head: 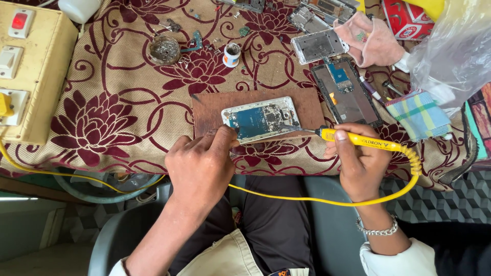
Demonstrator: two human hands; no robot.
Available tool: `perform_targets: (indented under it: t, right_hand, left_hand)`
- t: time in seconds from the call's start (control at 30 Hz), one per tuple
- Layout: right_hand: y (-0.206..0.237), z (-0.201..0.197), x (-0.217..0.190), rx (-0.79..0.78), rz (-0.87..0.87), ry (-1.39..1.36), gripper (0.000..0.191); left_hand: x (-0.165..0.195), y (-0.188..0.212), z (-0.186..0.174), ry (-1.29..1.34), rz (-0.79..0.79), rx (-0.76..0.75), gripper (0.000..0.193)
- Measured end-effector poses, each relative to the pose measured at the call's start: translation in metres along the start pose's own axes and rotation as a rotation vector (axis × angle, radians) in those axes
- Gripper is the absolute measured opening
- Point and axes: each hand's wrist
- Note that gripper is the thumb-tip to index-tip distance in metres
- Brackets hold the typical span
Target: The person uses a soldering iron and tweezers to work on a disassembled smartphone circuit board. They apply heat to specific points on the board while holding it steady, occasionally adjusting the tweezers.
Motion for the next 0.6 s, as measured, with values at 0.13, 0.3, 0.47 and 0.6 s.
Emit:
perform_targets:
  t: [0.13, 0.3, 0.47, 0.6]
  right_hand:
    - [0.0010, 0.0003, -0.0007, 0.028, -0.007, -0.041, 0.018]
    - [0.0003, -0.0001, 0.0001, 0.004, 0.008, -0.008, 0.018]
    - [0.0021, -0.0001, 0.0006, 0.019, -0.004, -0.037, 0.017]
    - [0.0024, 0.0008, 0.0017, 0.029, -0.006, -0.060, 0.017]
  left_hand:
    - [0.0009, 0.0008, -0.0012, -0.014, 0.007, -0.022, 0.030]
    - [0.0013, -0.0002, -0.0013, -0.023, 0.006, -0.030, 0.029]
    - [0.0018, 0.0003, -0.0029, -0.001, 0.011, -0.034, 0.031]
    - [0.0018, -0.0008, -0.0028, -0.018, 0.011, -0.048, 0.030]
Point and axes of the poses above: each hand's wrist, its own y-axis away from the middle knuckle, its own z-axis out of the palm, x = y × z, and after that the axes turned 8 degrees about -z, right-handed
